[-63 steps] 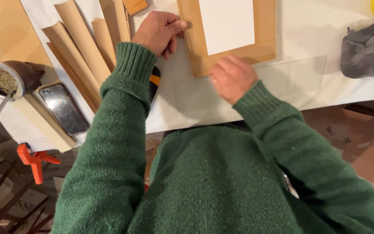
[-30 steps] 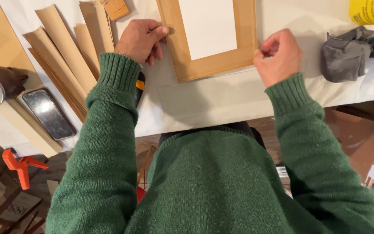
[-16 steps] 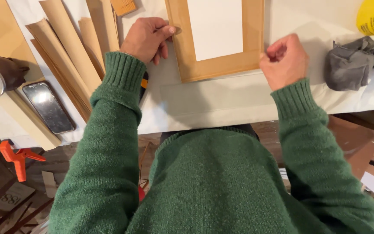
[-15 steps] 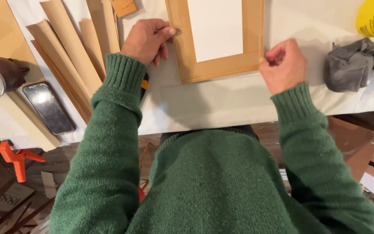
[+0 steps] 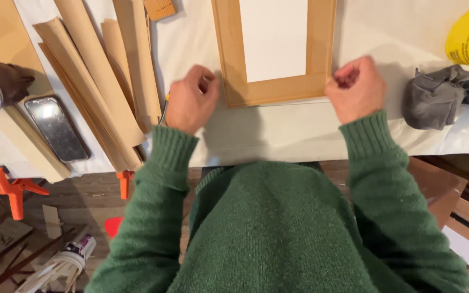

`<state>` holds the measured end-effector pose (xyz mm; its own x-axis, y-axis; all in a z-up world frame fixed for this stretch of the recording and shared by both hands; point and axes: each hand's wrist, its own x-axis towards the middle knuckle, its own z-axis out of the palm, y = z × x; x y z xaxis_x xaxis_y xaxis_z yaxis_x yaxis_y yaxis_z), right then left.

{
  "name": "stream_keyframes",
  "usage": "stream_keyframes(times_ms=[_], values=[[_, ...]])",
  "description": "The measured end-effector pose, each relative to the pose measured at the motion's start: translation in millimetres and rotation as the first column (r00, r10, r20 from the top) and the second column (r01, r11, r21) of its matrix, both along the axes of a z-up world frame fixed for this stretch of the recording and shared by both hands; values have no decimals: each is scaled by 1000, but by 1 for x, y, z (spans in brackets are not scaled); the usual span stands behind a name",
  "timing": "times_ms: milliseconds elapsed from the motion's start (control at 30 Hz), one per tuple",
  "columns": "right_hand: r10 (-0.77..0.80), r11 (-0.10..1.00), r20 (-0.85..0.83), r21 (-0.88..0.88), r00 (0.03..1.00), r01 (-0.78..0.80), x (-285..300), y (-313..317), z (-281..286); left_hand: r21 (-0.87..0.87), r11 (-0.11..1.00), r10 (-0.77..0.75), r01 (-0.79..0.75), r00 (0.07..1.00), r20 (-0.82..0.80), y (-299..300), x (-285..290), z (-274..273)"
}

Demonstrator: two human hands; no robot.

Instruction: Apply adhesive paper strips to the edges of a picture frame to secure the backing.

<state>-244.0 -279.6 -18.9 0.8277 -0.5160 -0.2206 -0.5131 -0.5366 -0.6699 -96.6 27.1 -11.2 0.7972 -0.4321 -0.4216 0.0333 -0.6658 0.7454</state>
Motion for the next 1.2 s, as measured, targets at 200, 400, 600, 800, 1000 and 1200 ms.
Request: stream_keyframes(times_ms=[200, 400, 600, 800, 1000, 1200], values=[[12, 1000, 65, 23, 998, -14, 34, -18, 6, 42, 998, 40, -47, 988, 147, -6, -51, 5], [27, 998, 138, 60, 990, -36, 11, -19, 10, 167, 984, 38, -68, 984, 176, -25, -46, 9], [-41, 998, 82, 46, 996, 37, -23, -9, 23, 210, 977, -25, -29, 968, 251, -30, -22, -7], [-27, 599, -335, 749, 942, 284, -46, 26, 16, 196, 974, -3, -110, 866, 501, -66, 44, -3], [92, 208, -524, 842, 846, 499, -18, 77, 20, 11, 933, -257, 359, 646, 719, -143, 123, -48], [43, 63, -468, 883, 883, 465, -1, 92, 3, -104, 911, -262, 399, 755, 601, -180, 133, -35]])
